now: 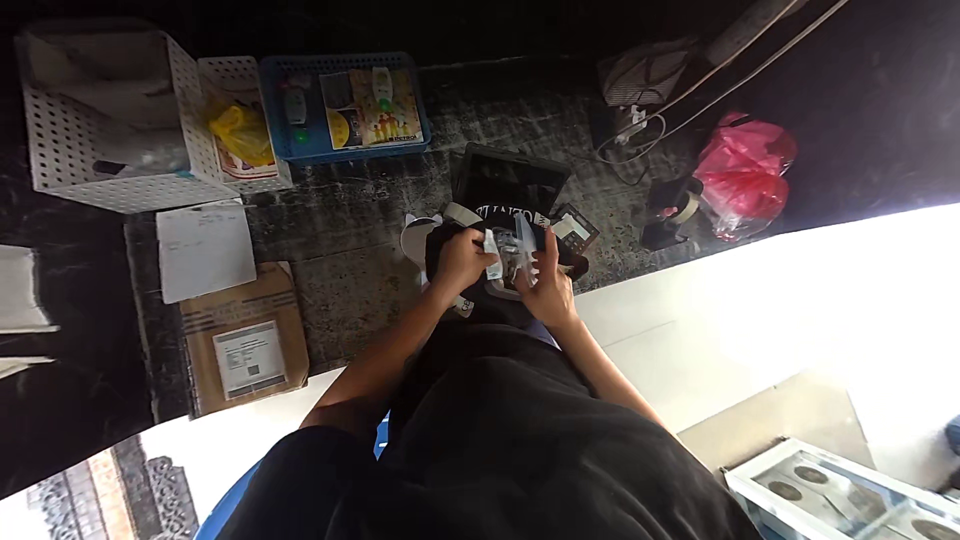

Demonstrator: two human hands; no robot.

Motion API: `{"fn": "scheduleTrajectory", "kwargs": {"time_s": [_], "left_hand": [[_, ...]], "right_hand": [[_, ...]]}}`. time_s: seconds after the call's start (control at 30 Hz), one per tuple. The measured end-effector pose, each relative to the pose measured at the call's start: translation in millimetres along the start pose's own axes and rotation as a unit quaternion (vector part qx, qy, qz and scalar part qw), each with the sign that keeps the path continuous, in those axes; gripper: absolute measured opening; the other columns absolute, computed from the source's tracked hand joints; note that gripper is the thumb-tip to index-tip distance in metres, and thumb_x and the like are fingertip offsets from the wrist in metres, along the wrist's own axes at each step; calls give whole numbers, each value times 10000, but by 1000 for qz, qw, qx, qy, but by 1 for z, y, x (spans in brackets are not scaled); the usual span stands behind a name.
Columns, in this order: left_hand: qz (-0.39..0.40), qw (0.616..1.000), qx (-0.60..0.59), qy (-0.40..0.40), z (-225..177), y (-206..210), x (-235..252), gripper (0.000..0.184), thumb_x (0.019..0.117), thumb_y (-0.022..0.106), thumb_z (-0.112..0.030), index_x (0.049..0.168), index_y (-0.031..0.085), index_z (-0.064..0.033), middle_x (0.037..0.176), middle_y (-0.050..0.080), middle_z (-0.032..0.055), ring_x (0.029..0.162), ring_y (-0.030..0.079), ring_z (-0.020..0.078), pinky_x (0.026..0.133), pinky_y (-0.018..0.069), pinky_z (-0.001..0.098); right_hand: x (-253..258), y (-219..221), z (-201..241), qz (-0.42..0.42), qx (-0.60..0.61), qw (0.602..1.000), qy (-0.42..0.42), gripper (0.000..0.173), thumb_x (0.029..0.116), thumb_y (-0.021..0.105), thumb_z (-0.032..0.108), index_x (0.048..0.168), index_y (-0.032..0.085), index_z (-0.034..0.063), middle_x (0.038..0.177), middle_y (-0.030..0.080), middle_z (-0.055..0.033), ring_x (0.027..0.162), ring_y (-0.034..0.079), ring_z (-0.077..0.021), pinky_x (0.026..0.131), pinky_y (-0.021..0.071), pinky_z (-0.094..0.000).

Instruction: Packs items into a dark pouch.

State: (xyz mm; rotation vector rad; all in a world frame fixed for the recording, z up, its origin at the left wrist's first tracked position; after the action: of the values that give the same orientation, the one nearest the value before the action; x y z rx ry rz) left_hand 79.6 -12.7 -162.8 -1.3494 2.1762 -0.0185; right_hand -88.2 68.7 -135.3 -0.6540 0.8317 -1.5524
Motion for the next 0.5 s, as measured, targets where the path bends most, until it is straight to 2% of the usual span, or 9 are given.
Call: {"fn": "scheduleTrajectory", "kwargs": {"time_s": [0.07,0.13,0.17,0.23,0.27,0.33,0.37,0.43,0.5], "left_hand": [[23,1000,12,11,-13,16,-2,616,890,804,-170,1401,517,21,1095,698,261,994,688,402,912,539,589],[11,993,110,35,-13,34,10,725,866,812,-182,1473,455,-13,1097,693,279,993,684,459,892,529,661],[3,986,159,43,-17,39,6,782,878,806,-197,1523,397,-32,1169,672,301,1021,672,501,893,509,696],[-16,980,189,59,-23,36,-3,818,925,774,-292,1568,329,-52,1355,571,309,1055,652,512,876,515,682],[-41,982,172,71,-20,28,-2,795,944,745,-370,1553,350,-44,1376,563,299,1056,661,490,865,532,658],[-123,983,113,75,2,2,16,700,972,677,-445,1482,458,-19,1304,616,277,1079,669,431,905,552,609],[-173,978,95,63,19,-16,27,631,992,645,-421,1441,502,-1,1290,622,279,1121,659,418,947,547,586],[-241,966,94,-13,58,-52,45,565,1006,618,-317,1434,503,34,1389,531,331,1264,563,463,1044,488,590],[-234,954,144,-120,103,-71,60,639,975,655,-309,1428,484,108,1483,421,377,1387,415,529,1107,397,638]], "right_hand": [[-3,-5,-5,-36,29,999,-9,872,927,672,205,1615,175,6,1246,657,-277,979,724,-393,811,592,-563],[-5,-7,-9,-55,40,998,-18,866,926,668,193,1610,176,-6,1260,649,-274,955,730,-382,794,604,-549],[-6,-8,-11,-59,40,997,-21,862,928,657,192,1610,168,-8,1259,650,-271,955,731,-377,792,606,-545],[-7,-10,-14,-70,44,996,-23,852,930,641,196,1609,169,-10,1247,657,-265,930,738,-364,768,610,-534],[-6,-10,-16,-71,46,996,-22,850,933,640,206,1608,170,-11,1250,658,-263,929,740,-359,771,612,-530],[-7,-9,-21,-66,50,996,-13,844,944,639,223,1608,175,-13,1268,651,-264,948,739,-356,790,614,-524],[-8,-8,-22,-65,52,997,-10,841,946,640,227,1606,179,-17,1279,645,-265,953,738,-356,798,614,-522],[-8,-6,-25,-62,57,996,-16,848,937,646,217,1600,180,-35,1291,633,-279,970,734,-363,815,611,-517],[-8,-3,-24,-55,59,996,-31,863,924,662,212,1594,183,-47,1305,618,-291,986,726,-370,820,608,-509]]}}
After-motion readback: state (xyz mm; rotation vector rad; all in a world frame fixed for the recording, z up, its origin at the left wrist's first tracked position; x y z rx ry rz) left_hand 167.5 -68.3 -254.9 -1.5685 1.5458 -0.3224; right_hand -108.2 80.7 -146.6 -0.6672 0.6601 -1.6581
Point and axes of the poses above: each hand's wrist, its own x-axis towards the middle knuckle, its own y-axis out of the palm, z = x × y, the point moved 6 cm from there along x, towards the middle knuckle
